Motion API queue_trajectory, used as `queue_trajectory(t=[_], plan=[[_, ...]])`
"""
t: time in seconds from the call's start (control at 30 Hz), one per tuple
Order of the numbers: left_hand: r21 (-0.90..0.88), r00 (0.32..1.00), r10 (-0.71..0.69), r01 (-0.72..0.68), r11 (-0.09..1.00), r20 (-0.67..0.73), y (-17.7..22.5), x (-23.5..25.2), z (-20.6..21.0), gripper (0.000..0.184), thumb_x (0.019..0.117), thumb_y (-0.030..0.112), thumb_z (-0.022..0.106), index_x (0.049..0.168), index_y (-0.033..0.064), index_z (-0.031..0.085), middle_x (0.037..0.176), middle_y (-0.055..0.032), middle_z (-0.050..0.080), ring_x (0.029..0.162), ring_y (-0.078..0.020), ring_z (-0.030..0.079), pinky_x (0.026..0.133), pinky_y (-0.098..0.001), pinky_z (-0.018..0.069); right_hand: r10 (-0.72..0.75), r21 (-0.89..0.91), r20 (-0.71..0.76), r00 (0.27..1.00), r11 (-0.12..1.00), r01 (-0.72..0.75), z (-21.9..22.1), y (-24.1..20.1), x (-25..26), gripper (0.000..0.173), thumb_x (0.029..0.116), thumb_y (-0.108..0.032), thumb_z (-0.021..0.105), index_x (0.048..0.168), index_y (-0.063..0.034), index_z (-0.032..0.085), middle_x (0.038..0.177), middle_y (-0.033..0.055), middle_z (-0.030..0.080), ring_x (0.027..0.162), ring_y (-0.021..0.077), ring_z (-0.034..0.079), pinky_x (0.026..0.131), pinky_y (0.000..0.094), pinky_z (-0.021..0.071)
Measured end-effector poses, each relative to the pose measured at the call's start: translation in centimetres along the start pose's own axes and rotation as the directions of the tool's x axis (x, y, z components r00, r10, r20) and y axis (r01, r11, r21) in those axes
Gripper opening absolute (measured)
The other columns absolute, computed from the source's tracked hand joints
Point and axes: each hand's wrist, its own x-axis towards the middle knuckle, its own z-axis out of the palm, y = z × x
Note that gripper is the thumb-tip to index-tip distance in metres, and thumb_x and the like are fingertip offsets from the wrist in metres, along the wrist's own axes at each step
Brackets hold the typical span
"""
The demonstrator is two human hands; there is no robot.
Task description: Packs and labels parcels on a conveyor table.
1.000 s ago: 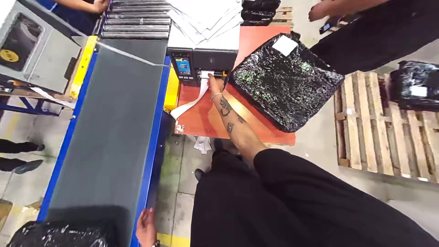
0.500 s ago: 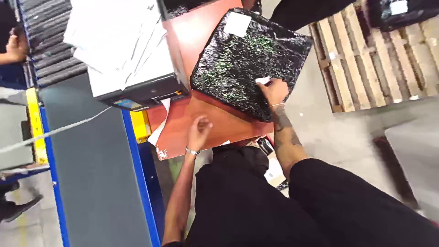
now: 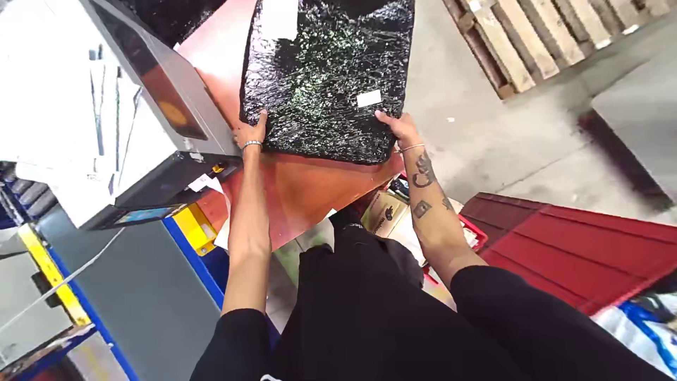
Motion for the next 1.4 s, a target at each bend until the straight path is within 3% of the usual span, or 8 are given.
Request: queue_trajectory(t=[0.27,0.5,0.83,0.93,1.07,1.13,1.3,1.4], plan=[[0.066,0.977,-0.003,-0.011,0.998,0.212,-3.7,-13.9,-2.9,0.113,0.0743,0.076,0.075,0.145,-0.0072,0.045,0.133,-0.0308,0.060,0.127,-0.0452,0.058,0.107,-0.0634,0.0455,0.027,-0.259,0.005,1.000,0.965,-0.025,-11.0,3.1,-10.6,0.046,0.0963,-0.028,0.071,0.130,0.0008,0.059,0.113,0.0137,0.066,0.094,0.0139,0.065,0.088,0.0385,0.0554],[-0.508,0.652,0.198,0.329,0.796,0.732,-18.4,-34.5,1.1,0.052,0.0930,0.030,0.076,0.127,-0.0066,0.062,0.117,-0.0205,0.071,0.110,-0.0239,0.070,0.104,-0.0451,0.0539,0.174,-0.633,-0.130,0.976,0.744,-0.216,-21.3,7.5,-21.7,0.068,0.1010,-0.051,0.057,0.131,0.0103,0.055,0.122,0.0324,0.060,0.110,0.0358,0.060,0.098,0.0599,0.0455],[-0.620,0.979,-0.002,0.131,0.773,0.204,-33.1,-59.9,-8.6,0.057,0.0789,0.042,0.082,0.110,-0.0040,0.068,0.093,-0.0068,0.075,0.087,-0.0083,0.072,0.084,-0.0341,0.0613,-0.303,-0.590,0.371,0.878,0.653,0.475,-10.2,5.5,-30.6,0.061,0.1000,-0.051,0.047,0.106,0.0084,0.058,0.092,0.0086,0.058,0.084,0.0045,0.053,0.080,0.0321,0.0476],[-0.766,0.976,-0.181,0.025,0.643,-0.119,-40.2,-65.7,-10.5,0.065,0.0798,0.041,0.083,0.119,-0.0072,0.062,0.097,0.0003,0.076,0.089,-0.0008,0.071,0.086,-0.0247,0.0614,-0.308,-0.281,0.655,0.691,0.749,0.600,1.1,3.6,-34.8,0.042,0.0961,-0.044,0.060,0.110,-0.0043,0.061,0.086,-0.0090,0.058,0.078,-0.0088,0.054,0.073,0.0168,0.0503],[-0.841,0.746,-0.574,0.035,0.539,-0.337,-48.7,-74.7,-11.7,0.074,0.0935,0.037,0.066,0.138,-0.0116,0.033,0.102,0.0103,0.065,0.090,0.0115,0.065,0.084,-0.0137,0.0563,-0.058,0.154,0.982,-0.181,0.803,0.576,14.6,0.2,-39.7,0.089,0.0858,-0.058,0.069,0.154,-0.0074,0.042,0.141,-0.0008,0.062,0.118,0.0047,0.062,0.097,0.0256,0.0548],[-0.884,0.634,-0.711,0.089,0.459,-0.305,-53.3,-78.4,-9.2,0.066,0.1011,0.038,0.050,0.144,-0.0073,0.027,0.106,0.0107,0.064,0.091,0.0116,0.065,0.084,-0.0143,0.0567,0.027,0.227,0.913,-0.408,0.796,0.561,21.5,-1.4,-40.2,0.086,0.0894,-0.043,0.068,0.156,0.0015,0.036,0.154,0.0144,0.050,0.134,0.0219,0.056,0.109,0.0365,0.0500],[-0.885,0.297,-0.955,0.437,0.160,-0.026,-57.1,-81.0,-1.9,0.052,0.1094,0.028,0.047,0.149,-0.0050,0.040,0.137,-0.0272,0.055,0.107,-0.0271,0.061,0.092,-0.0459,0.0523,-0.263,-0.156,0.799,0.541,0.779,0.608,35.5,-4.1,-28.8,0.062,0.0946,-0.045,0.071,0.133,0.0020,0.060,0.122,0.0217,0.067,0.106,0.0298,0.069,0.094,0.0469,0.0565],[-0.865,0.266,-0.961,0.463,0.194,-0.073,-52.8,-78.7,-2.7,0.046,0.1082,0.018,0.045,0.147,-0.0051,0.037,0.103,-0.0124,0.058,0.074,-0.0109,0.062,0.067,-0.0289,0.0561,-0.300,-0.195,0.594,0.746,0.847,0.495,38.9,-5.0,-22.6,0.067,0.0899,-0.059,0.070,0.122,-0.0005,0.068,0.116,0.0183,0.070,0.106,0.0307,0.068,0.093,0.0524,0.0550]])
